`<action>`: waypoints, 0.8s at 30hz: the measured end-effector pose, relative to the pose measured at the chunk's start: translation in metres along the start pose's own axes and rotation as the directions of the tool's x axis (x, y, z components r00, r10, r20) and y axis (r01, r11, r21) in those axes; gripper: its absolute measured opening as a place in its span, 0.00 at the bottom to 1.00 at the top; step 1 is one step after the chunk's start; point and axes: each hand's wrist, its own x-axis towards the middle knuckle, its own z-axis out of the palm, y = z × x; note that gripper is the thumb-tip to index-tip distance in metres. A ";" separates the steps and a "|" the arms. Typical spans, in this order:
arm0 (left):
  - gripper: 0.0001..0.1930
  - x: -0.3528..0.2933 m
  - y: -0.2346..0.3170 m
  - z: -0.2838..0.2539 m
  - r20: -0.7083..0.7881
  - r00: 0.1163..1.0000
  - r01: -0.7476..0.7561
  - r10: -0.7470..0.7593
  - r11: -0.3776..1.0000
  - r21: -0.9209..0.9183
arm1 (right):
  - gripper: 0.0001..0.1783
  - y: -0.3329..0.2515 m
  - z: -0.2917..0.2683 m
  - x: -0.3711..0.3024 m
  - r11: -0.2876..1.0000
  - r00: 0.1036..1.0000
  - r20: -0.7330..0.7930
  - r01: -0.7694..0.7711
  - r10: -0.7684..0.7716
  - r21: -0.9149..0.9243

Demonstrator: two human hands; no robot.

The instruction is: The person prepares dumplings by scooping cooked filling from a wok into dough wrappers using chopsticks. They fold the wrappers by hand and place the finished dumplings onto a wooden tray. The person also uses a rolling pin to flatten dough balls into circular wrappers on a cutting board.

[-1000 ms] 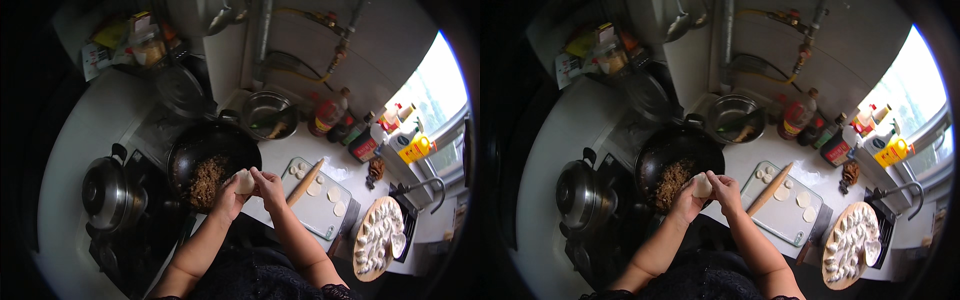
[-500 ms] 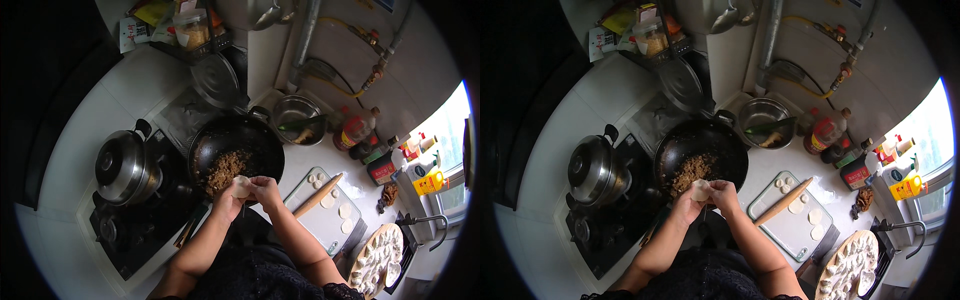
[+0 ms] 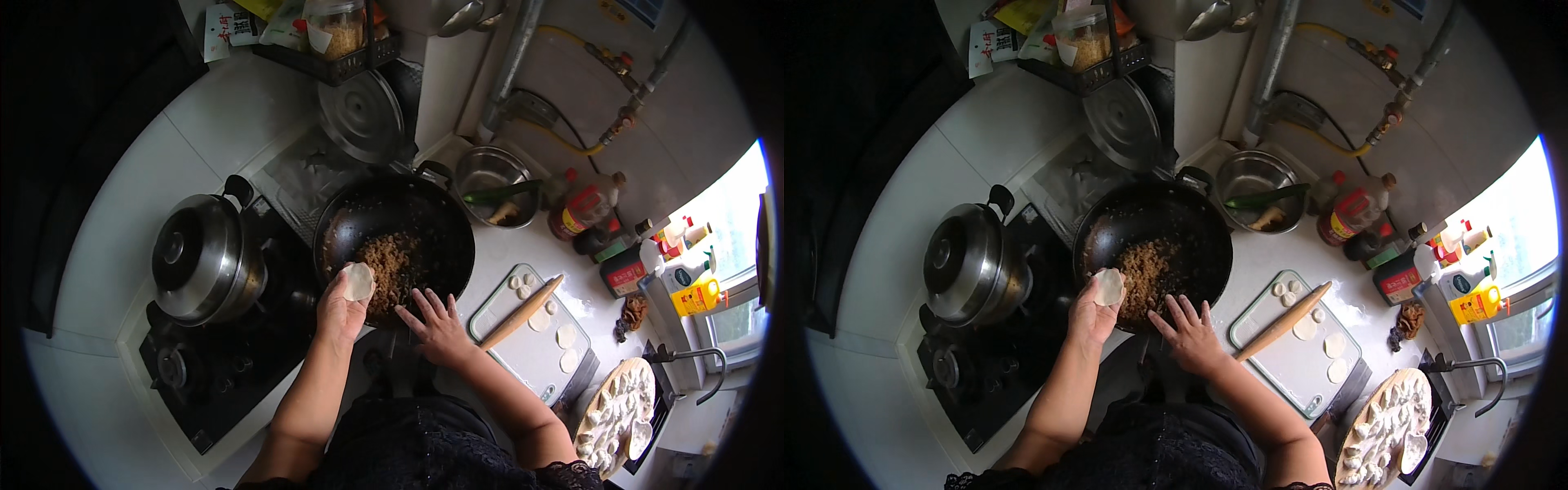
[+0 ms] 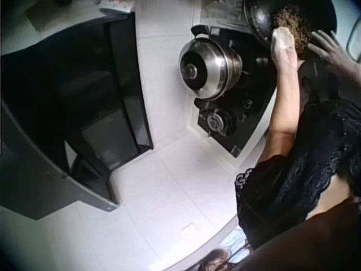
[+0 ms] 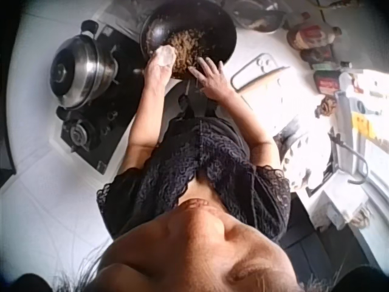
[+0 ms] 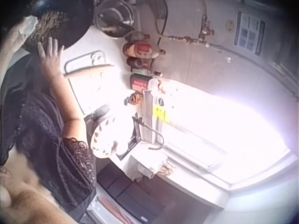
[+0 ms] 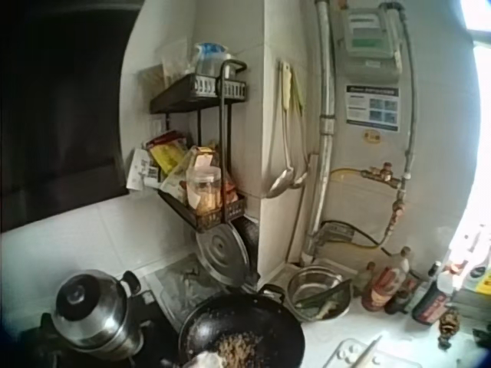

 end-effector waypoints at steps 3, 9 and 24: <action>0.14 -0.004 -0.008 0.003 -0.014 0.999 0.040 -0.040 0.999 -0.023 | 0.37 -0.011 0.003 0.015 0.989 0.981 -0.164 0.079 -0.099 -0.122; 0.15 -0.011 -0.012 0.012 -0.016 0.997 0.069 -0.069 0.998 0.011 | 0.20 0.002 0.019 0.031 0.944 0.921 -0.282 0.309 -0.267 0.116; 0.16 -0.016 -0.006 0.003 -0.017 0.998 0.066 -0.065 0.995 0.073 | 0.17 0.044 -0.004 0.087 0.751 0.843 -0.206 -0.299 0.497 0.589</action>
